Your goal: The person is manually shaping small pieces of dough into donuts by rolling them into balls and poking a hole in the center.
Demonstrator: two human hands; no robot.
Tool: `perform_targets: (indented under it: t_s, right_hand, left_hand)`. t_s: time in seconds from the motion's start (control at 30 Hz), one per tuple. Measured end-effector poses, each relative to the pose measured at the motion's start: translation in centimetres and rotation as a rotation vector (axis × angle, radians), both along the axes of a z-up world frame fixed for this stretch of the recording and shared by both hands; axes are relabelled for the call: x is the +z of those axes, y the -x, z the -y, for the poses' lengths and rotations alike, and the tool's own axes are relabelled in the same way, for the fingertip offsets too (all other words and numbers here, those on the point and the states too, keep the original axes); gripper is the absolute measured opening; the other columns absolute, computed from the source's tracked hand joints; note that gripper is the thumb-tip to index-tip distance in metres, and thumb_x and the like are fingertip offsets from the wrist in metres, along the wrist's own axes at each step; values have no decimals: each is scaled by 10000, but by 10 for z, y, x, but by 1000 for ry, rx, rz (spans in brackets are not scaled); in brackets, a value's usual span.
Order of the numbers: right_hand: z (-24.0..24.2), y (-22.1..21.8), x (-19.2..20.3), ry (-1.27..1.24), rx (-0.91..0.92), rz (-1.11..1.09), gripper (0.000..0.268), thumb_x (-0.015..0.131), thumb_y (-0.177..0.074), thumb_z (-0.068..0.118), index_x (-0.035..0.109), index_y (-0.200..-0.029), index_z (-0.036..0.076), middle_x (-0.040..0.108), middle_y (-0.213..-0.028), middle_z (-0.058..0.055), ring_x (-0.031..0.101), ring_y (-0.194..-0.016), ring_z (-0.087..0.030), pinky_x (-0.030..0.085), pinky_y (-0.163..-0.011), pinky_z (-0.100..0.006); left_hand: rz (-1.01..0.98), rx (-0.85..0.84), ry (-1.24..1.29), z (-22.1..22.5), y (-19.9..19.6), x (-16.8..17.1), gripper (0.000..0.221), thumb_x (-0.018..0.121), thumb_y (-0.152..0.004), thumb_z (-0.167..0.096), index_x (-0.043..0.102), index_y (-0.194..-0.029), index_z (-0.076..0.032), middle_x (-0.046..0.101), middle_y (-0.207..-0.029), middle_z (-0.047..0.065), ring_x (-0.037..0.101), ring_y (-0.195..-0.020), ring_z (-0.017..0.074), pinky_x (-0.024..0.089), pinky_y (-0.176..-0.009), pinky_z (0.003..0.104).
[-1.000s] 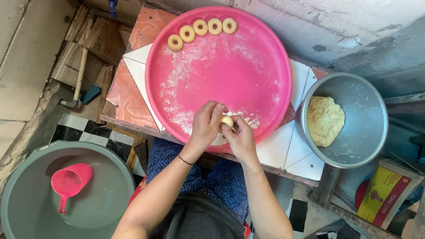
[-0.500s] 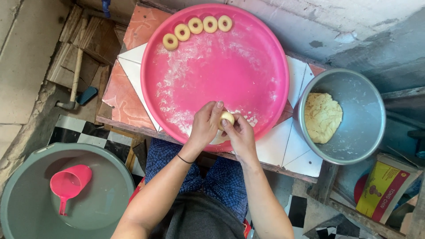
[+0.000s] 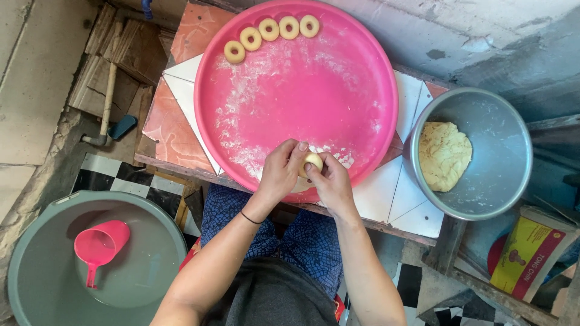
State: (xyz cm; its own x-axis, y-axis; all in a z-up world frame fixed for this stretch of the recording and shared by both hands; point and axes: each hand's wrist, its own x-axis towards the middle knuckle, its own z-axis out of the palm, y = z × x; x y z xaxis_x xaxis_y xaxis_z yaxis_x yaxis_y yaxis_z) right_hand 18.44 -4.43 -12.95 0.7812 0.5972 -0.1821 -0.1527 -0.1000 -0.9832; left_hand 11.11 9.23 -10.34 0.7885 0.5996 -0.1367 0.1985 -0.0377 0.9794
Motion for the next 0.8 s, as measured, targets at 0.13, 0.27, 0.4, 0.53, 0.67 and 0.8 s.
perform_targets:
  t_s: [0.13, 0.27, 0.4, 0.53, 0.67, 0.8]
  right_hand:
    - [1, -5, 8, 66, 14, 32, 133, 738, -923, 57, 679, -1015, -18, 588, -789, -92, 612, -741, -152, 581, -643, -287]
    - [2, -7, 16, 93, 40, 34, 108, 706, -907, 10, 680, -1010, -13, 567, -783, -84, 592, -751, -146, 576, -653, -285]
    - [4, -8, 20, 120, 58, 51, 118, 695, -887, -4, 678, -1004, -10, 571, -777, -88, 594, -741, -151, 565, -643, -294]
    - [3, -13, 36, 192, 204, -3, 148, 650, -907, 13, 652, -1053, -13, 555, -822, -81, 598, -791, -178, 579, -677, -326]
    - [1, -16, 69, 147, 261, -20, 366, 653, -891, -45, 584, -1250, -29, 578, -988, -149, 649, -921, -234, 618, -810, -382]
    - [7, -17, 71, 91, 110, 79, 365, 711, -956, 50, 543, -1274, -9, 645, -1081, -200, 672, -975, -243, 624, -833, -358]
  left_hand:
    - [-11, -58, 15, 0, 0, 7, 400, 530, -1065, -412, 725, -956, -80, 633, -688, 193, 659, -726, 299, 557, -673, 447]
    - [-15, -75, -4, 0, -1, 10, 382, 574, -1039, -435, 719, -953, -92, 655, -683, 163, 677, -721, 316, 553, -675, 449]
    - [-9, -76, -8, 1, 0, 12, 361, 613, -1019, -420, 723, -984, -79, 678, -732, 183, 703, -758, 339, 569, -699, 451]
    - [-11, -134, 19, 0, 1, 10, 315, 642, -1004, -394, 721, -1024, -90, 680, -837, 182, 706, -824, 342, 586, -713, 445]
    - [11, -107, 115, -5, 4, 1, 272, 749, -940, -296, 736, -1109, -84, 694, -921, 178, 704, -873, 280, 616, -779, 412]
    - [70, -68, 484, -1, 11, 17, 407, 661, -1004, -351, 677, -1156, 26, 652, -896, 122, 679, -824, 205, 639, -778, 391]
